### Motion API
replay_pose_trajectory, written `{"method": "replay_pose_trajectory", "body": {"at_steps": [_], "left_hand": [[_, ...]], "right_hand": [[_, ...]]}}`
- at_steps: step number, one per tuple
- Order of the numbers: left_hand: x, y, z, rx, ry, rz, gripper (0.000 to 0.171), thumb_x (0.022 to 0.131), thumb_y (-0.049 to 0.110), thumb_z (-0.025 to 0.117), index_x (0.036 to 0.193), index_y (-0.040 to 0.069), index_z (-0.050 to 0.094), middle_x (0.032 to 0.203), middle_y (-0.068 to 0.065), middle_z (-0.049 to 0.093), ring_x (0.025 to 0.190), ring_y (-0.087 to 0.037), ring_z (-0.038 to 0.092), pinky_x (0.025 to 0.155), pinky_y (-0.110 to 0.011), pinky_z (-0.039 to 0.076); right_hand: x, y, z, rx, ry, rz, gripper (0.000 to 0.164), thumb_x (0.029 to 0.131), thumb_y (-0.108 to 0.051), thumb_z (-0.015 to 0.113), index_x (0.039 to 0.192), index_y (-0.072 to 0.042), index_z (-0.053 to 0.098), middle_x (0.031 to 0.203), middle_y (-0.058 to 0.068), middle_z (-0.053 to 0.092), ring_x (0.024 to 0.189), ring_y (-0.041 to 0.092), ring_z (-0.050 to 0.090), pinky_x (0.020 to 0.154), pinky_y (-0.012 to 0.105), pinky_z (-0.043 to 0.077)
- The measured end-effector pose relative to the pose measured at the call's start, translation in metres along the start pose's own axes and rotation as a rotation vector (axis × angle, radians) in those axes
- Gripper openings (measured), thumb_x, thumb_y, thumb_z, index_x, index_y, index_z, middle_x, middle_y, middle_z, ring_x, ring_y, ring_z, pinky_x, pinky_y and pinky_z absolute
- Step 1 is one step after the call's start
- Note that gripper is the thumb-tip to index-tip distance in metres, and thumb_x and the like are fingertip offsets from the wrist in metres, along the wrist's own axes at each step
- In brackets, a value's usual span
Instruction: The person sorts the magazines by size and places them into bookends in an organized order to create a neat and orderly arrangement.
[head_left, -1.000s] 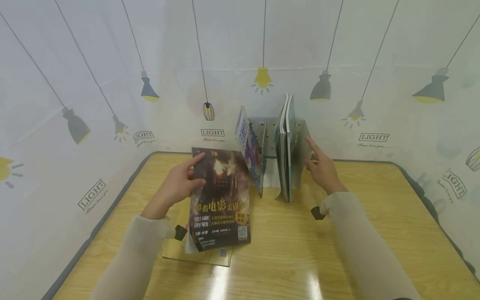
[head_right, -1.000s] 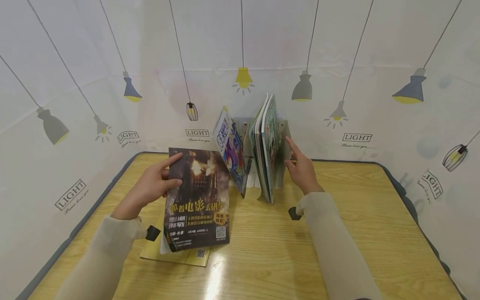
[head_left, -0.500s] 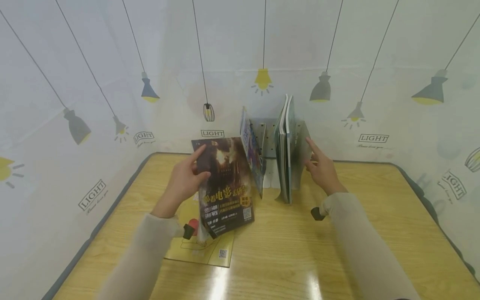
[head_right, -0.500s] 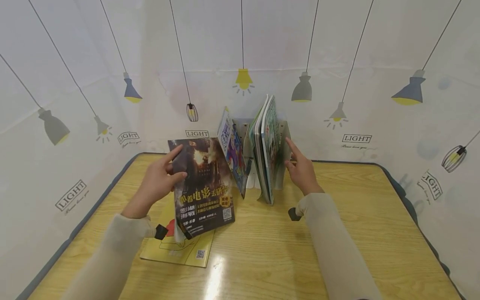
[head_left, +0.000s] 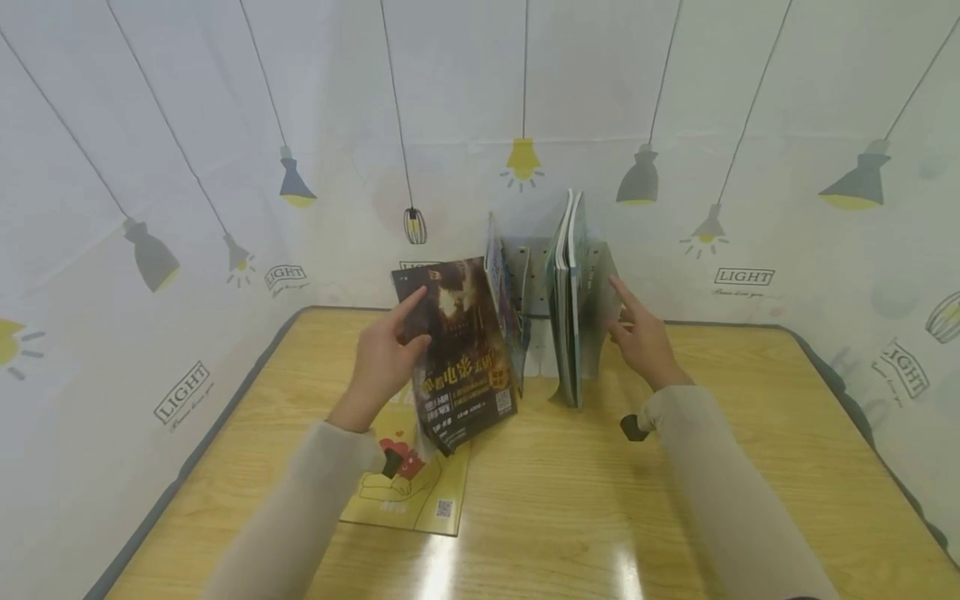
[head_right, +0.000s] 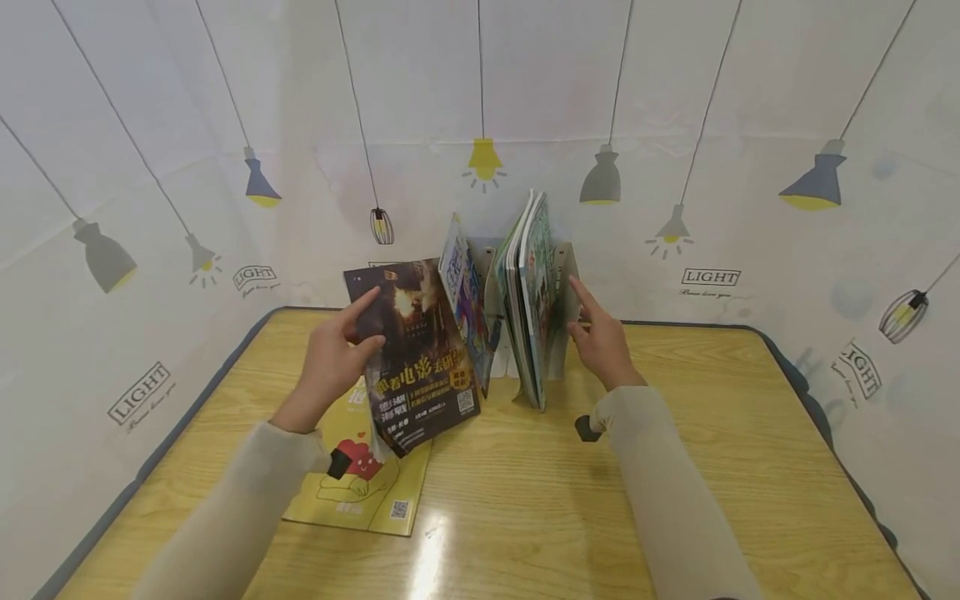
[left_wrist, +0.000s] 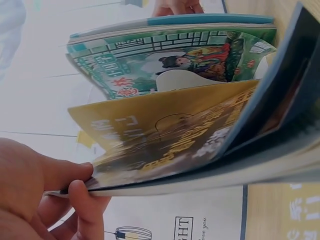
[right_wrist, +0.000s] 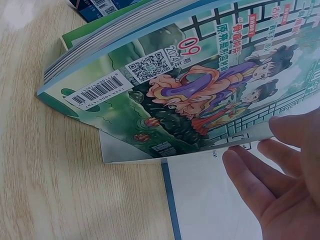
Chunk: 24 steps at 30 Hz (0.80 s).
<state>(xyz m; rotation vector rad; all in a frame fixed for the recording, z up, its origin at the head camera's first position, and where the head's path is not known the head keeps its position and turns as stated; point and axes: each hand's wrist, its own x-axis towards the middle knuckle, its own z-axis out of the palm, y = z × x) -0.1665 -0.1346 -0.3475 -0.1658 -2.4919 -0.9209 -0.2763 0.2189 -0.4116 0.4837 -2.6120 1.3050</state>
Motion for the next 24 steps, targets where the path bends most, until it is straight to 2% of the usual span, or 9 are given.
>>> {"method": "replay_pose_trajectory", "body": {"at_steps": [7,15,24], "left_hand": [[0.003,0.0,0.009,0.007,0.017,-0.029,0.07,0.073,0.012,0.068,0.129,0.038,0.035,0.048,0.002,0.045,0.043,-0.014,0.041,0.037,-0.026,0.036],[0.005,0.003,0.019,0.008,0.068,0.006,0.069,0.072,0.011,0.068,0.13,0.034,0.037,0.046,0.004,0.046,0.043,-0.012,0.042,0.039,-0.026,0.036],[0.009,0.006,0.03,0.076,0.135,0.045,0.071,0.072,0.011,0.067,0.131,0.034,0.035,0.047,0.005,0.045,0.043,-0.011,0.042,0.041,-0.025,0.036]], "right_hand": [[0.001,0.002,0.001,0.017,-0.009,0.007,0.071,0.086,-0.005,0.05,0.135,-0.043,0.016,0.119,0.025,0.046,0.084,0.029,0.059,0.059,0.033,0.051],[0.0,0.002,0.001,0.012,-0.004,0.012,0.075,0.086,-0.004,0.05,0.131,-0.051,0.013,0.119,0.026,0.046,0.085,0.03,0.059,0.05,0.03,0.048],[0.001,0.002,0.001,-0.01,-0.001,0.01,0.077,0.085,-0.004,0.051,0.13,-0.053,0.012,0.118,0.026,0.046,0.087,0.031,0.058,0.051,0.031,0.048]]}}
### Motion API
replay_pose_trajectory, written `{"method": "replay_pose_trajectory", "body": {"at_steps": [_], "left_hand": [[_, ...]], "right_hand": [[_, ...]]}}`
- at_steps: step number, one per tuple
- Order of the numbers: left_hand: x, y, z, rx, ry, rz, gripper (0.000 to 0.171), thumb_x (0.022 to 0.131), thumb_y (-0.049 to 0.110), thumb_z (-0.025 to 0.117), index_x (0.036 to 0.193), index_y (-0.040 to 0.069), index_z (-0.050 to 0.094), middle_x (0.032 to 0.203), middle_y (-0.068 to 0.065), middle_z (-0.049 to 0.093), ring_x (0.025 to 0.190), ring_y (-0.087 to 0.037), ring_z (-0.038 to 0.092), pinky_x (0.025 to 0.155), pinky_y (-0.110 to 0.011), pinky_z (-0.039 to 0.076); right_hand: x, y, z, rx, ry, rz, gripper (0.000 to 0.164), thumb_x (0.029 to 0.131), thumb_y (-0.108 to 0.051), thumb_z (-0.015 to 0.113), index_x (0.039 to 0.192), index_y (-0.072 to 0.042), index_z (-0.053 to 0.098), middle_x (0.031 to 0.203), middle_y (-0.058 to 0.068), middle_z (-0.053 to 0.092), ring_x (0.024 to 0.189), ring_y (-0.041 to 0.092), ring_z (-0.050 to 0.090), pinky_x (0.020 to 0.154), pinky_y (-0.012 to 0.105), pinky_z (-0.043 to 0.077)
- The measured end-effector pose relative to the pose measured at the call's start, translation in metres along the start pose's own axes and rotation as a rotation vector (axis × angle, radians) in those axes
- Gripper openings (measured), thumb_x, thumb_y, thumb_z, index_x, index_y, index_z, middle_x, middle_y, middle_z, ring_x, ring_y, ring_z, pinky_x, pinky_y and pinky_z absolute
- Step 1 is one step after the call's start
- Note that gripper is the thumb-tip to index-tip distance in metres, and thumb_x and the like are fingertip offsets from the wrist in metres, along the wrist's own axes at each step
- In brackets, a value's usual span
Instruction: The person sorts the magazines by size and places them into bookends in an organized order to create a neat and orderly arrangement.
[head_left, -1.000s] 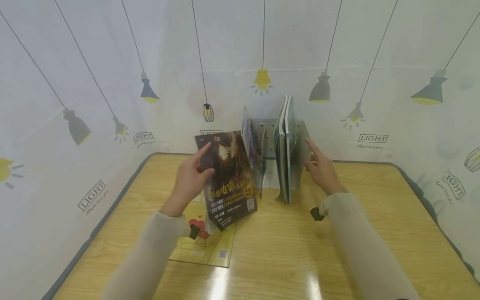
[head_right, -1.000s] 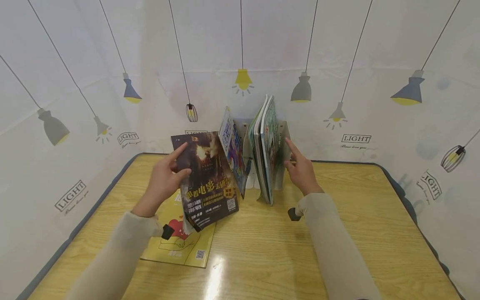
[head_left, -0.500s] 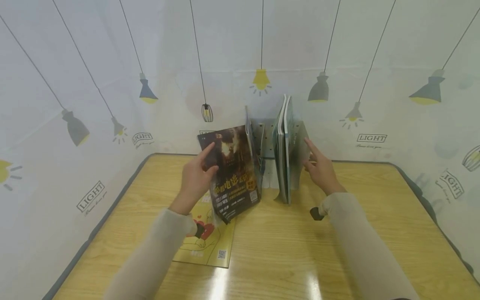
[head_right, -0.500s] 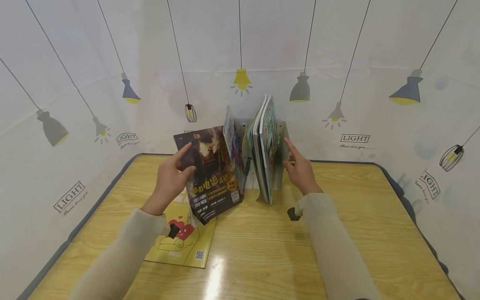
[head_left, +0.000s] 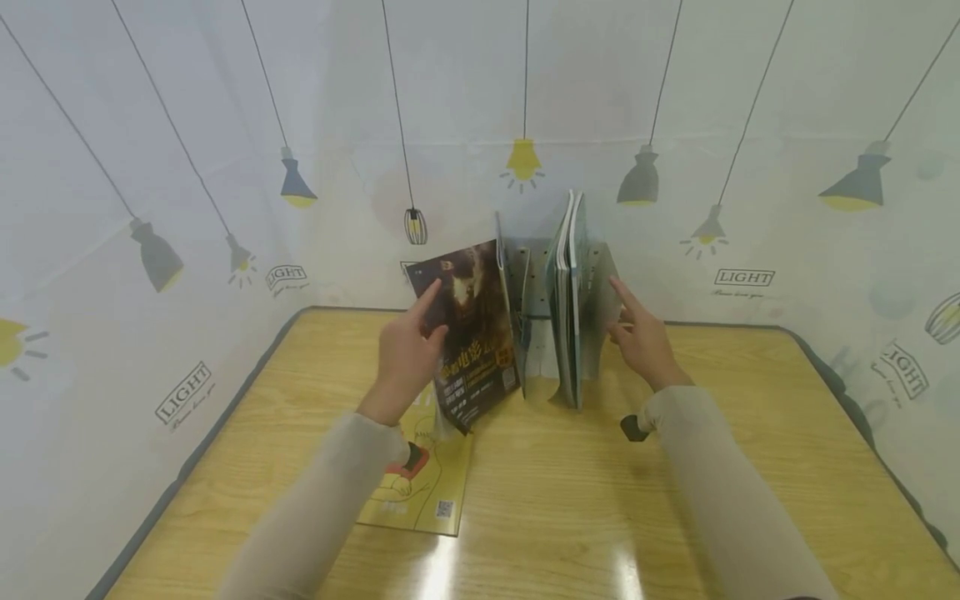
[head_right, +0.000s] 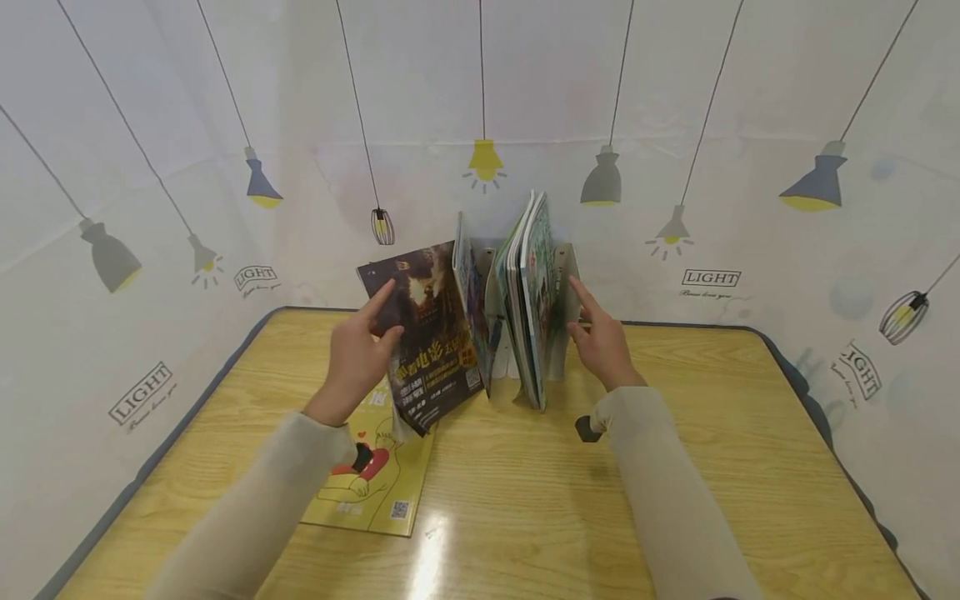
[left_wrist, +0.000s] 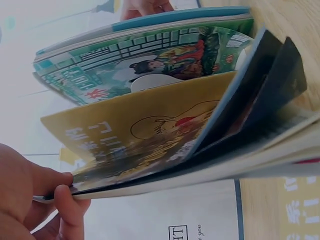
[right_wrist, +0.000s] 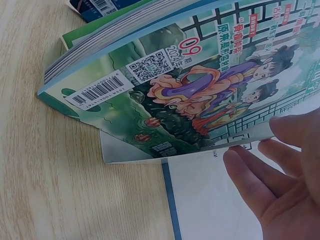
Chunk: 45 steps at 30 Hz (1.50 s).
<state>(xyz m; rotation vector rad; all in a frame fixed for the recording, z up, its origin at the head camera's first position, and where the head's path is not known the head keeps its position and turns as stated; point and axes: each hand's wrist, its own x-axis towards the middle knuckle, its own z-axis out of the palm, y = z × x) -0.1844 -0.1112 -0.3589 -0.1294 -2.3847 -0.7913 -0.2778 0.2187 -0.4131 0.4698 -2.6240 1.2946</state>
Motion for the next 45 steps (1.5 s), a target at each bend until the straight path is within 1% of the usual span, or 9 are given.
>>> {"method": "replay_pose_trajectory", "body": {"at_steps": [4,9,17,20,25,29,36,40,45], "left_hand": [[0.0,0.002,0.006,0.039,0.03,0.041,0.071,0.073,0.01,0.066,0.132,0.032,0.033,0.046,0.006,0.041,0.041,-0.011,0.038,0.039,-0.025,0.032],[0.002,0.006,0.011,0.057,0.06,0.069,0.069,0.074,0.01,0.065,0.132,0.031,0.033,0.045,0.006,0.039,0.04,-0.011,0.035,0.037,-0.025,0.029],[-0.001,0.011,0.009,0.074,0.06,0.084,0.066,0.076,0.01,0.063,0.133,0.026,0.034,0.047,0.005,0.04,0.04,-0.012,0.035,0.038,-0.025,0.029],[-0.002,0.011,0.008,0.081,0.066,0.087,0.066,0.076,0.01,0.063,0.133,0.027,0.034,0.048,0.005,0.04,0.041,-0.011,0.035,0.038,-0.025,0.029],[-0.002,0.014,0.008,0.092,0.116,0.124,0.066,0.075,0.01,0.063,0.133,0.025,0.034,0.05,0.005,0.041,0.041,-0.012,0.034,0.037,-0.025,0.028],[-0.002,0.016,0.013,0.108,0.161,0.156,0.066,0.074,0.009,0.063,0.133,0.023,0.035,0.052,0.004,0.04,0.042,-0.013,0.033,0.037,-0.025,0.028],[-0.001,0.02,0.028,0.124,0.227,0.14,0.067,0.074,0.008,0.063,0.132,0.023,0.035,0.056,-0.003,0.048,0.045,-0.015,0.037,0.041,-0.028,0.033],[-0.002,0.019,0.038,0.162,0.223,0.113,0.066,0.076,0.012,0.062,0.133,0.026,0.033,0.058,-0.003,0.05,0.048,-0.015,0.038,0.044,-0.028,0.035],[-0.003,0.019,0.046,0.165,0.219,0.114,0.065,0.077,0.014,0.062,0.134,0.024,0.033,0.058,-0.003,0.05,0.048,-0.016,0.039,0.043,-0.029,0.034]], "right_hand": [[0.0,0.0,0.0,0.008,-0.001,-0.006,0.077,0.085,-0.003,0.051,0.13,-0.052,0.012,0.119,0.026,0.046,0.087,0.031,0.058,0.053,0.032,0.05],[-0.001,0.0,0.0,0.015,0.0,-0.006,0.078,0.085,-0.002,0.051,0.13,-0.052,0.012,0.119,0.026,0.046,0.086,0.031,0.058,0.054,0.032,0.05],[0.0,0.0,0.001,0.041,-0.012,0.005,0.076,0.085,-0.004,0.051,0.13,-0.053,0.013,0.123,0.027,0.041,0.09,0.031,0.057,0.064,0.035,0.051],[0.001,0.001,0.001,0.035,-0.012,0.01,0.076,0.085,-0.004,0.051,0.13,-0.053,0.013,0.123,0.027,0.041,0.088,0.03,0.058,0.064,0.035,0.051],[0.002,0.002,0.002,0.024,-0.003,-0.004,0.076,0.085,-0.004,0.052,0.13,-0.052,0.013,0.121,0.027,0.043,0.086,0.029,0.059,0.063,0.035,0.052],[0.001,0.001,0.001,0.027,0.001,-0.01,0.076,0.085,-0.003,0.052,0.13,-0.052,0.014,0.12,0.028,0.044,0.085,0.029,0.059,0.062,0.035,0.052],[0.001,0.0,0.001,0.029,0.006,-0.023,0.075,0.085,-0.004,0.051,0.131,-0.051,0.014,0.119,0.027,0.045,0.084,0.029,0.059,0.062,0.034,0.052],[0.001,0.001,0.001,0.034,0.01,-0.025,0.076,0.085,-0.003,0.052,0.131,-0.051,0.015,0.118,0.027,0.045,0.083,0.028,0.06,0.062,0.034,0.052],[0.001,0.002,0.002,0.036,0.014,-0.03,0.077,0.084,-0.003,0.052,0.131,-0.051,0.015,0.117,0.027,0.046,0.083,0.027,0.06,0.061,0.033,0.052]]}}
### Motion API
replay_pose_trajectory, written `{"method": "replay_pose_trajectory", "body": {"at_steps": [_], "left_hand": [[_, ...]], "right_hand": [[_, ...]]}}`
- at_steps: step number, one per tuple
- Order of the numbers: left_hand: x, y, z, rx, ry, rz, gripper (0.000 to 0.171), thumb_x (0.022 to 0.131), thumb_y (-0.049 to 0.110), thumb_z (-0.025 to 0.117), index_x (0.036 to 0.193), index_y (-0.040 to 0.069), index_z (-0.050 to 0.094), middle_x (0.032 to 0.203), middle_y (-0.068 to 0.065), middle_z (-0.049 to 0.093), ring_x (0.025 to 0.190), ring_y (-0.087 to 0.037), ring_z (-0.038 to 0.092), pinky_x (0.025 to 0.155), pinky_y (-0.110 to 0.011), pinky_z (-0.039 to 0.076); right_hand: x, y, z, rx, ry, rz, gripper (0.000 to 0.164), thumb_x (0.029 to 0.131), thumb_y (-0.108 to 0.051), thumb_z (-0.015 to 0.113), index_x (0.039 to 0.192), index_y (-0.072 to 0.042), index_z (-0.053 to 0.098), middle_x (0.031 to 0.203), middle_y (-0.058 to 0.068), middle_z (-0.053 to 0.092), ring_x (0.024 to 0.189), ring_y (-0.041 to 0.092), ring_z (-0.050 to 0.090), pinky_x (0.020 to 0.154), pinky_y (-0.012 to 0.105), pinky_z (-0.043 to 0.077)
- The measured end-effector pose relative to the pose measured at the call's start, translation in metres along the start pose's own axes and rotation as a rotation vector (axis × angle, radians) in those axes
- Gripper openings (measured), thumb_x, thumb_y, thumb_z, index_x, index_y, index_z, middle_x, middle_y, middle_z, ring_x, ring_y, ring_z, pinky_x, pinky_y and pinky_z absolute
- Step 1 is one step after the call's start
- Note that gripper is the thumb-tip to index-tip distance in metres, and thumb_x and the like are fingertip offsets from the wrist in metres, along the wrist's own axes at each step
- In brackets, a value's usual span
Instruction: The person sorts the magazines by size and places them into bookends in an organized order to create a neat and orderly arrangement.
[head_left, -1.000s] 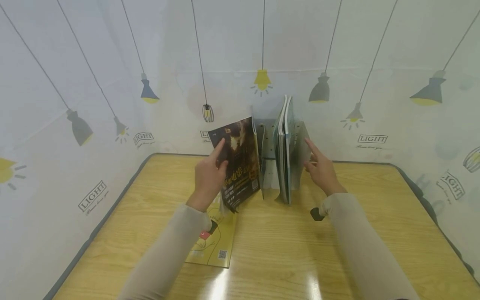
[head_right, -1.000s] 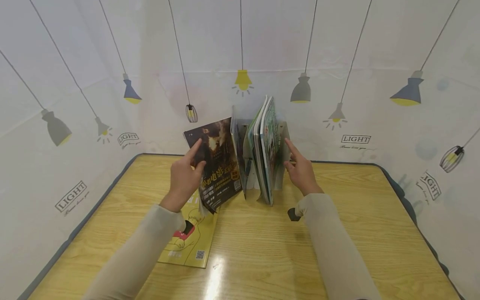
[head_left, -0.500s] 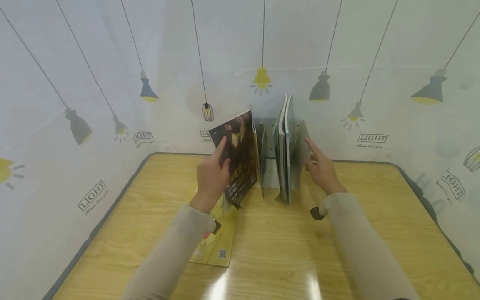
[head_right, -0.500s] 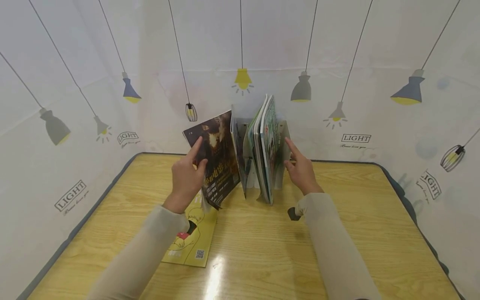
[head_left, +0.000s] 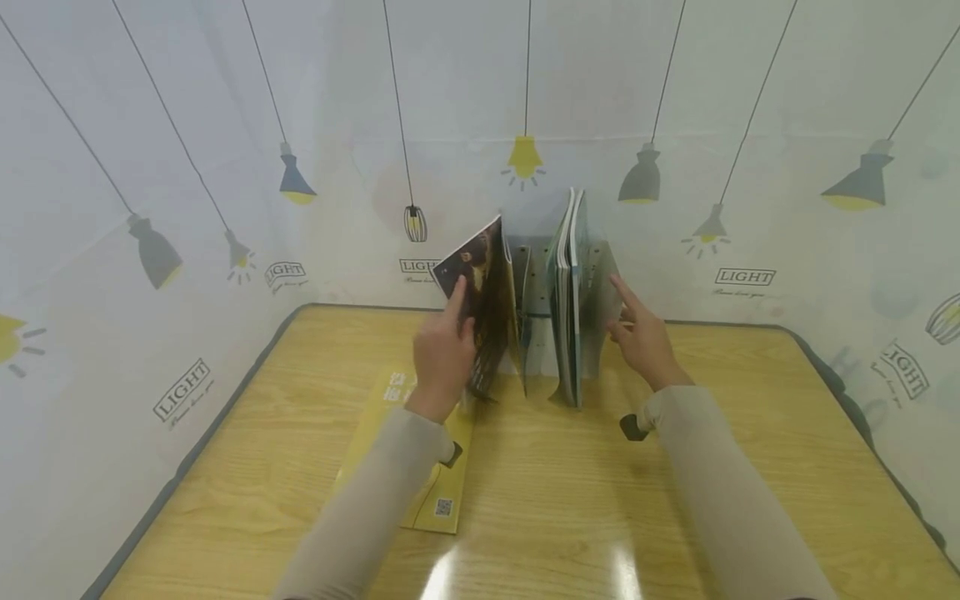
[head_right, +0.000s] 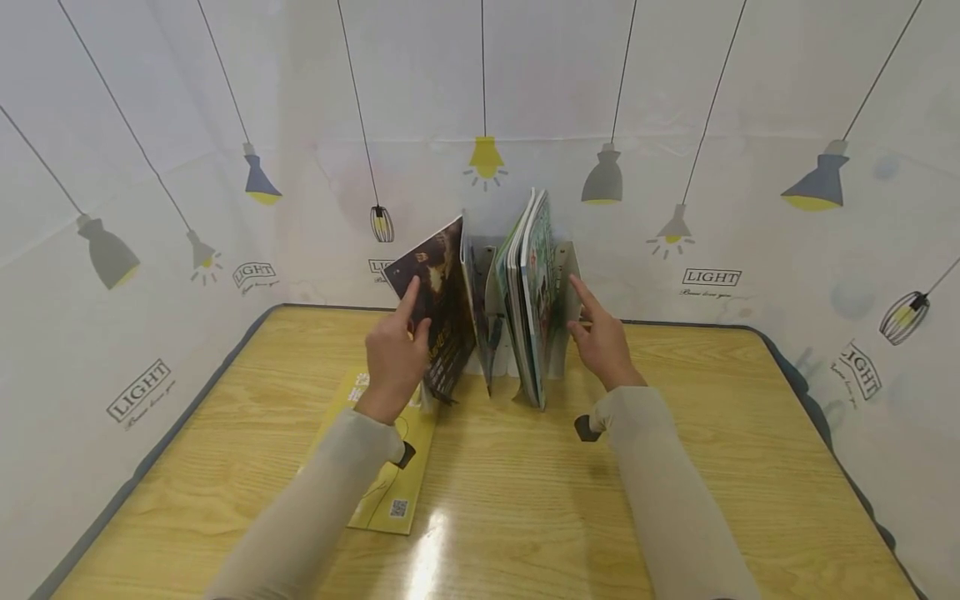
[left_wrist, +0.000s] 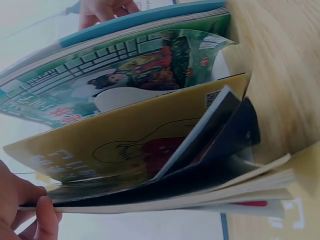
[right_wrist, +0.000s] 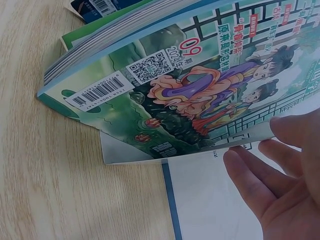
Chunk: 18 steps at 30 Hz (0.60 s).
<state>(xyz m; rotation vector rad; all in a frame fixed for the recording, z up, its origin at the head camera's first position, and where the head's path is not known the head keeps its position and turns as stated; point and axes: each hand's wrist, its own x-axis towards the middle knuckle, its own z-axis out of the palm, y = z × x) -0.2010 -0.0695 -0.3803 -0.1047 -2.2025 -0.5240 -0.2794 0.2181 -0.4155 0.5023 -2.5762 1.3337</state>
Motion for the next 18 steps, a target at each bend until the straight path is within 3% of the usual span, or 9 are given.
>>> {"method": "replay_pose_trajectory", "body": {"at_steps": [7,18], "left_hand": [[-0.003,0.0003,0.005,-0.033,-0.01,0.011,0.067,0.075,0.013,0.065,0.134,0.02,0.034,0.057,-0.001,0.048,0.048,-0.015,0.039,0.044,-0.029,0.035],[-0.0074,-0.0007,0.0063,-0.129,-0.104,-0.028,0.073,0.074,0.01,0.062,0.136,0.017,0.026,0.069,-0.001,0.056,0.055,-0.013,0.047,0.048,-0.025,0.04]], "right_hand": [[0.0001,-0.0008,-0.0004,-0.006,-0.001,-0.004,0.076,0.085,-0.003,0.052,0.131,-0.051,0.015,0.119,0.026,0.045,0.083,0.026,0.06,0.062,0.033,0.052],[-0.0009,-0.0013,-0.0015,0.008,-0.006,0.005,0.076,0.085,-0.003,0.052,0.131,-0.051,0.015,0.119,0.026,0.045,0.083,0.028,0.059,0.061,0.032,0.052]]}}
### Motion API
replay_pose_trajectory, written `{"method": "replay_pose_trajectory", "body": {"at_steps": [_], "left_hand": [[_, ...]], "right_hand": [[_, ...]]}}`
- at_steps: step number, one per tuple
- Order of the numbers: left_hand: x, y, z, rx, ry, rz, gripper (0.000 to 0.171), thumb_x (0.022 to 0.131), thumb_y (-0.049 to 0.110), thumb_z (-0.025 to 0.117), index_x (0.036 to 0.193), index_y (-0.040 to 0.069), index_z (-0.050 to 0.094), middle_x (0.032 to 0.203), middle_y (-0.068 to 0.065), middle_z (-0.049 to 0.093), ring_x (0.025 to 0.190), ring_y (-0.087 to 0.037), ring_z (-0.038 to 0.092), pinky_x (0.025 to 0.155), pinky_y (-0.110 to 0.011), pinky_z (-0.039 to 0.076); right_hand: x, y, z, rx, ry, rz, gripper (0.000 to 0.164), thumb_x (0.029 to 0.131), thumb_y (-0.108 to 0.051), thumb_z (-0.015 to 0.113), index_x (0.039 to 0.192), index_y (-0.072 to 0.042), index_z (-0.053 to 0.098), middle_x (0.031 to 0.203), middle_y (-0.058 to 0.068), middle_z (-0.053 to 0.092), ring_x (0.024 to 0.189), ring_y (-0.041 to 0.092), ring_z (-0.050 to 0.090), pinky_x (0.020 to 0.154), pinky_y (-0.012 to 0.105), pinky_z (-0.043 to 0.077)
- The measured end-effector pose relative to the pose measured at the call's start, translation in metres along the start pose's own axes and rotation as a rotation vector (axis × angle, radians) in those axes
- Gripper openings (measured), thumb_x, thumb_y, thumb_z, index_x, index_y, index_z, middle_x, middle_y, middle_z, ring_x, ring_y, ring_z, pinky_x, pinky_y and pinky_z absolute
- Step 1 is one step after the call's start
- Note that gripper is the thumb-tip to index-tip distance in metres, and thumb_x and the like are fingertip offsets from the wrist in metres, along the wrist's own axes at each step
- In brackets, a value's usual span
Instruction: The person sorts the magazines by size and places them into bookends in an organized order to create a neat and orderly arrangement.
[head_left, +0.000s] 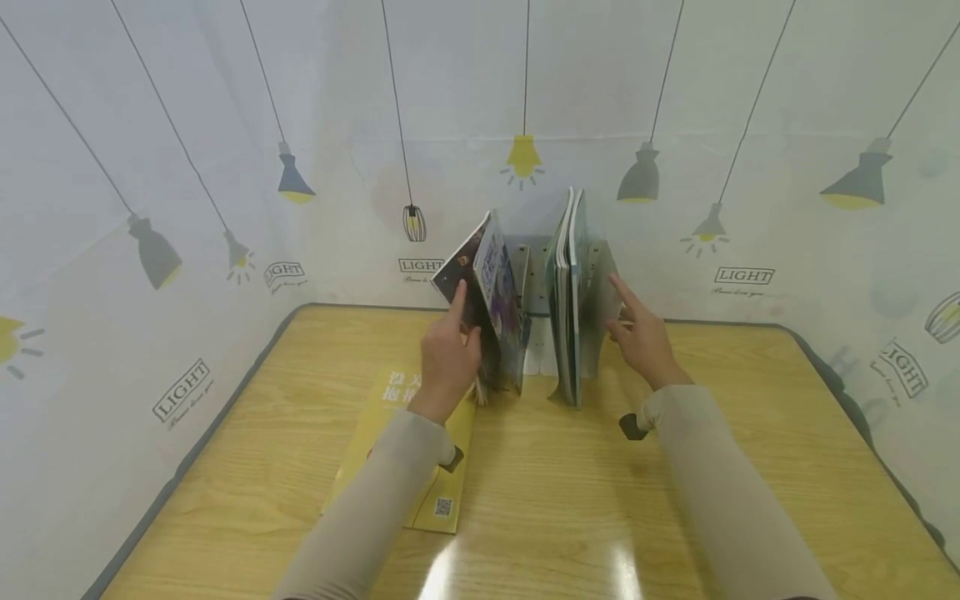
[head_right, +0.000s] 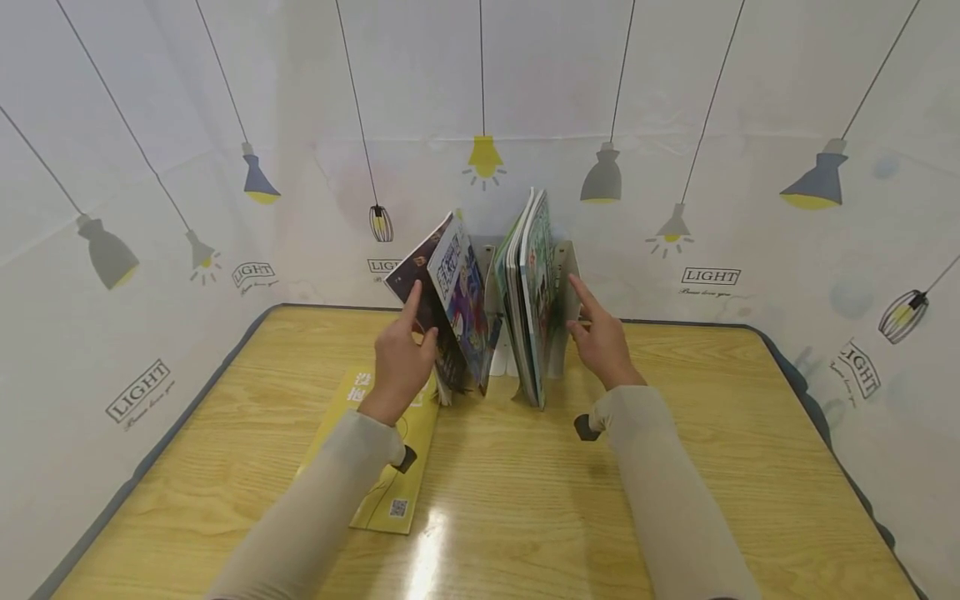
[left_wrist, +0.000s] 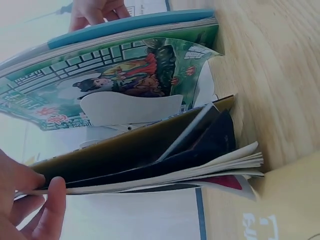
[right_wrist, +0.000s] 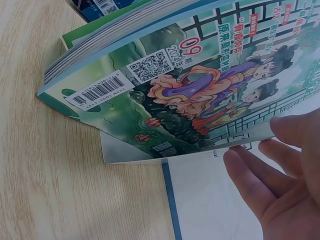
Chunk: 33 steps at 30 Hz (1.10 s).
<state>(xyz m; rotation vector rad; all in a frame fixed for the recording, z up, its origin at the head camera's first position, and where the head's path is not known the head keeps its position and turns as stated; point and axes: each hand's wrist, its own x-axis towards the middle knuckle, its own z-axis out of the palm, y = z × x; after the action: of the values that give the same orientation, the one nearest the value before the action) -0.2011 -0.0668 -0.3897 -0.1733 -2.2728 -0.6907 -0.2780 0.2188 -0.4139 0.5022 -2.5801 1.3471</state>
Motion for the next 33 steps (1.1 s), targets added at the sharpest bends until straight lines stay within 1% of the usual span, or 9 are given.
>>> {"method": "replay_pose_trajectory", "body": {"at_steps": [4,7,10,14,19,26,28,30,33], "left_hand": [[0.001,-0.002,-0.001,-0.017,-0.068,-0.047,0.078,0.072,0.01,0.06,0.138,0.022,0.019,0.07,0.001,0.058,0.053,-0.01,0.047,0.045,-0.023,0.039],[0.001,-0.003,-0.001,-0.03,-0.125,-0.077,0.083,0.071,0.009,0.058,0.139,0.026,0.013,0.072,0.001,0.061,0.054,-0.009,0.05,0.044,-0.021,0.04],[0.001,-0.005,0.001,-0.053,-0.169,-0.1,0.087,0.071,0.007,0.059,0.139,0.029,0.008,0.076,-0.002,0.062,0.06,-0.009,0.054,0.049,-0.021,0.043],[0.002,-0.007,0.005,-0.078,-0.201,-0.121,0.09,0.073,0.004,0.06,0.138,0.031,0.005,0.08,-0.007,0.062,0.067,-0.01,0.058,0.056,-0.023,0.046],[0.004,-0.01,0.009,-0.083,-0.222,-0.136,0.092,0.074,0.002,0.06,0.137,0.034,0.001,0.079,-0.007,0.062,0.066,-0.01,0.057,0.055,-0.023,0.046],[0.009,-0.014,0.014,-0.108,-0.213,-0.145,0.092,0.074,0.0,0.058,0.136,0.036,0.001,0.077,-0.009,0.062,0.065,-0.011,0.058,0.053,-0.023,0.046],[0.01,-0.015,0.016,-0.111,-0.209,-0.149,0.09,0.075,0.001,0.058,0.136,0.037,0.002,0.082,-0.01,0.062,0.068,-0.011,0.059,0.054,-0.023,0.047],[0.011,-0.017,0.018,-0.127,-0.206,-0.152,0.088,0.076,0.002,0.058,0.136,0.038,0.004,0.092,-0.011,0.062,0.072,-0.012,0.059,0.057,-0.024,0.048],[0.013,-0.017,0.02,-0.157,-0.204,-0.155,0.086,0.078,0.003,0.058,0.135,0.04,0.006,0.107,-0.012,0.058,0.077,-0.012,0.06,0.06,-0.025,0.049]], "right_hand": [[0.0,0.0,0.0,0.002,0.0,-0.008,0.076,0.085,-0.003,0.052,0.132,-0.049,0.015,0.118,0.027,0.046,0.083,0.028,0.06,0.061,0.032,0.052],[0.0,-0.001,0.0,-0.007,0.005,-0.014,0.076,0.084,-0.003,0.052,0.132,-0.049,0.016,0.117,0.026,0.047,0.082,0.027,0.06,0.061,0.032,0.052],[0.0,0.0,0.0,-0.016,0.01,-0.019,0.076,0.084,-0.002,0.052,0.132,-0.049,0.016,0.116,0.026,0.048,0.081,0.027,0.06,0.061,0.032,0.052],[0.0,0.0,0.0,-0.013,0.007,-0.019,0.076,0.084,-0.002,0.052,0.132,-0.049,0.016,0.116,0.026,0.048,0.081,0.028,0.06,0.06,0.033,0.052],[0.0,0.002,0.001,-0.004,0.003,-0.008,0.075,0.085,-0.003,0.051,0.132,-0.049,0.016,0.117,0.026,0.047,0.082,0.028,0.06,0.06,0.033,0.052],[-0.001,0.0,0.001,-0.014,0.016,-0.032,0.069,0.085,-0.004,0.051,0.135,-0.039,0.019,0.115,0.026,0.049,0.079,0.027,0.061,0.059,0.033,0.052],[-0.001,0.0,0.001,-0.011,0.015,-0.031,0.069,0.085,-0.004,0.051,0.135,-0.039,0.019,0.116,0.026,0.048,0.079,0.027,0.061,0.06,0.033,0.052],[-0.001,0.0,0.001,-0.008,0.016,-0.029,0.07,0.085,-0.004,0.051,0.135,-0.04,0.019,0.116,0.026,0.048,0.079,0.027,0.061,0.06,0.033,0.052],[0.0,0.0,0.001,0.0,0.017,-0.028,0.071,0.084,-0.002,0.052,0.135,-0.039,0.019,0.115,0.027,0.048,0.08,0.027,0.06,0.059,0.032,0.052]]}}
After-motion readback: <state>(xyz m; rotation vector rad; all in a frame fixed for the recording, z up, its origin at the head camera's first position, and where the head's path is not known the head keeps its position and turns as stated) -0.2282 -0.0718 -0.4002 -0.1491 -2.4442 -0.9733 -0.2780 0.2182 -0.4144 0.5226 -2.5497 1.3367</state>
